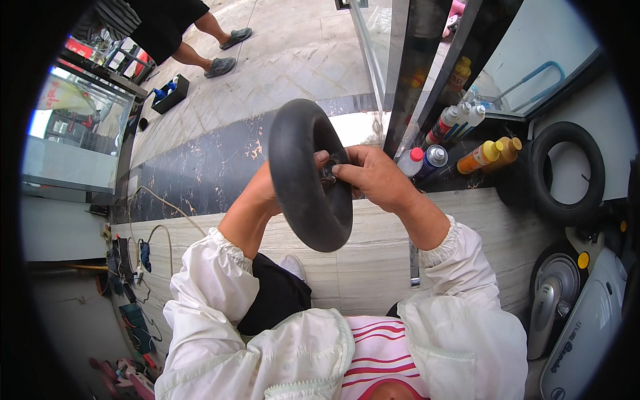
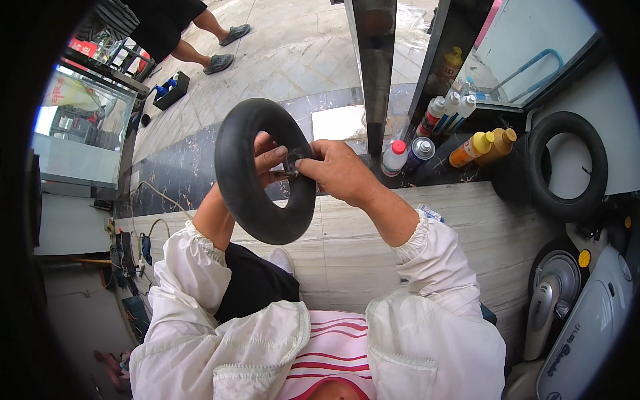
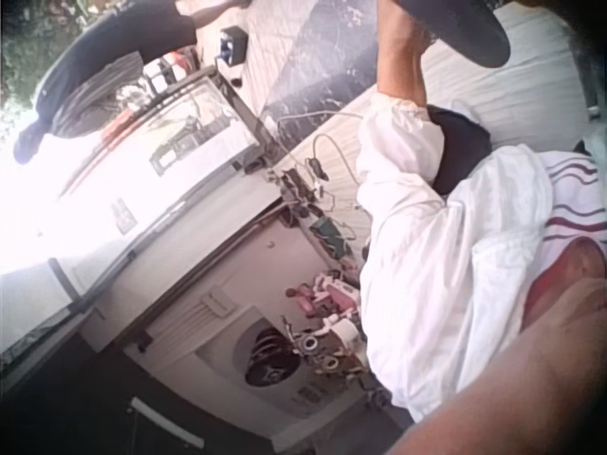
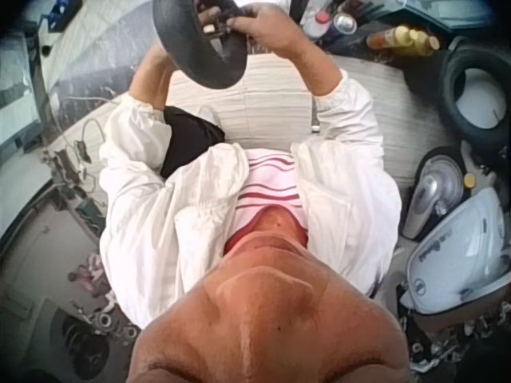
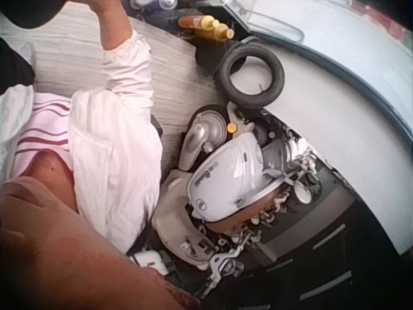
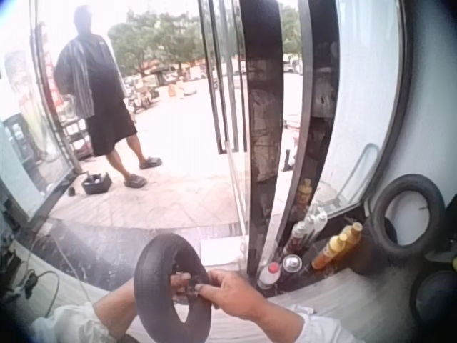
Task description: The person applies glue to a small puncture on a black rubber tire, inserts a metal valve stem, and presses it into place. They then move outside and use a hand pump to inflate the tire.
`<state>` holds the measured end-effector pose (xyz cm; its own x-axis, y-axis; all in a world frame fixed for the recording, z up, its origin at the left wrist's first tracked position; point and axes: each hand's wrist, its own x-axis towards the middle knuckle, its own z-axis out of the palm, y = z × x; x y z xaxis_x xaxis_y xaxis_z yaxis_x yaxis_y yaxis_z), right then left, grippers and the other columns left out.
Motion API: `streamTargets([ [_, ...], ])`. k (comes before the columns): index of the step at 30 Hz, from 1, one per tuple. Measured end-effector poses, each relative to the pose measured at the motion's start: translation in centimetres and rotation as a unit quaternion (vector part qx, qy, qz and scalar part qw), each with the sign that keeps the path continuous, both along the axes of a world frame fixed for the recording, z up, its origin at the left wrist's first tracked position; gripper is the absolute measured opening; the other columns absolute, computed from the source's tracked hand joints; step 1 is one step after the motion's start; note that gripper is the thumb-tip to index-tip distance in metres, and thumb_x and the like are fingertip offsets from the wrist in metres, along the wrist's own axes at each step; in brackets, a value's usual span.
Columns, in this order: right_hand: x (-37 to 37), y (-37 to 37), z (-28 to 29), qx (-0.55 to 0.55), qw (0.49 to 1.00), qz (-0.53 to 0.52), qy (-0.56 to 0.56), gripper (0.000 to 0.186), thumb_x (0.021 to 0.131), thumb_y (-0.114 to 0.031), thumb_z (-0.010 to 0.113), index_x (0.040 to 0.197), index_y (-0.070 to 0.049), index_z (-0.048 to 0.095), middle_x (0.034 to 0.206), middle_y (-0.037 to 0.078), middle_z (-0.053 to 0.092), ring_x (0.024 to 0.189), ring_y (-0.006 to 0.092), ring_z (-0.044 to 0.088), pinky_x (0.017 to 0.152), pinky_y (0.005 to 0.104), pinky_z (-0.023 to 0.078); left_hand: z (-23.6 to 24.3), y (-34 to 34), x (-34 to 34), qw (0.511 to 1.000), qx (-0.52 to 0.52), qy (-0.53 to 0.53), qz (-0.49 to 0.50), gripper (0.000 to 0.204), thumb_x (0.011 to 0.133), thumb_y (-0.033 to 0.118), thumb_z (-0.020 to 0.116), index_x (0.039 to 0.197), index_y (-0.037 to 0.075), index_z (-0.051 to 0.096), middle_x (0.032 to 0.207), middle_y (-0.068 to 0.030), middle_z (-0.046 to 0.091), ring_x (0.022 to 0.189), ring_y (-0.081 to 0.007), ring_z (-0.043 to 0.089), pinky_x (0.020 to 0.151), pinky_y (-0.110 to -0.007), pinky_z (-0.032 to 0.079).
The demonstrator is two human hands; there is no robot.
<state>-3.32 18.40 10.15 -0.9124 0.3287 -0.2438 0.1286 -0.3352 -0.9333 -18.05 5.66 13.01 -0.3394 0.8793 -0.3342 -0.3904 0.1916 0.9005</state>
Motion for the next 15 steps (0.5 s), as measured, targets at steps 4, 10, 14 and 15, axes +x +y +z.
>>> streamTargets([
  [4, -0.1, -0.2, -1.6, 0.072, 0.997, -0.016, 0.031, 0.034, 0.082, -0.020, 0.069, 0.101, 0.006, 0.062, 0.085, 0.009, 0.065, 0.073, 0.0115, 0.059, 0.063, 0.0272, 0.049, 0.1, 0.4, 1.0, 0.996, 0.021, 0.075, 0.035, 0.031, 0.090, 0.014, 0.067, 0.116, 0.001, 0.058, 0.094, -0.0055, 0.065, 0.081, -0.0123, 0.063, 0.068, -0.027, 0.053],
  [10, 0.1, -0.5, -0.7, 0.136, 0.990, -0.009, 0.034, 0.036, 0.079, -0.020, 0.072, 0.104, 0.005, 0.064, 0.090, 0.009, 0.067, 0.079, 0.0136, 0.061, 0.071, 0.0293, 0.050, -0.5, 0.2, 0.8, 0.986, 0.024, 0.164, -0.001, 0.027, 0.092, 0.011, 0.064, 0.117, 0.001, 0.058, 0.095, -0.0058, 0.065, 0.083, -0.0112, 0.062, 0.069, -0.026, 0.051],
  [14, 0.5, -0.5, -1.1, 0.140, 0.982, -0.017, 0.123, 0.025, 0.083, -0.017, 0.068, 0.101, 0.000, 0.065, 0.085, 0.005, 0.065, 0.074, 0.0094, 0.058, 0.067, 0.0270, 0.049, 0.0, 0.7, 1.9, 0.977, 0.005, 0.210, 0.028, 0.021, 0.089, 0.008, 0.066, 0.108, 0.000, 0.063, 0.091, -0.0043, 0.067, 0.082, -0.0099, 0.062, 0.072, -0.025, 0.050],
  [15, 0.5, -0.5, -1.3, 0.130, 0.983, -0.018, 0.128, 0.023, 0.083, -0.017, 0.067, 0.100, -0.001, 0.065, 0.083, 0.004, 0.064, 0.073, 0.0088, 0.057, 0.066, 0.0265, 0.049, 0.1, 0.8, 1.9, 0.976, -0.001, 0.214, 0.030, 0.021, 0.088, 0.008, 0.066, 0.107, 0.000, 0.063, 0.091, -0.0045, 0.067, 0.082, -0.0099, 0.061, 0.072, -0.026, 0.050],
])
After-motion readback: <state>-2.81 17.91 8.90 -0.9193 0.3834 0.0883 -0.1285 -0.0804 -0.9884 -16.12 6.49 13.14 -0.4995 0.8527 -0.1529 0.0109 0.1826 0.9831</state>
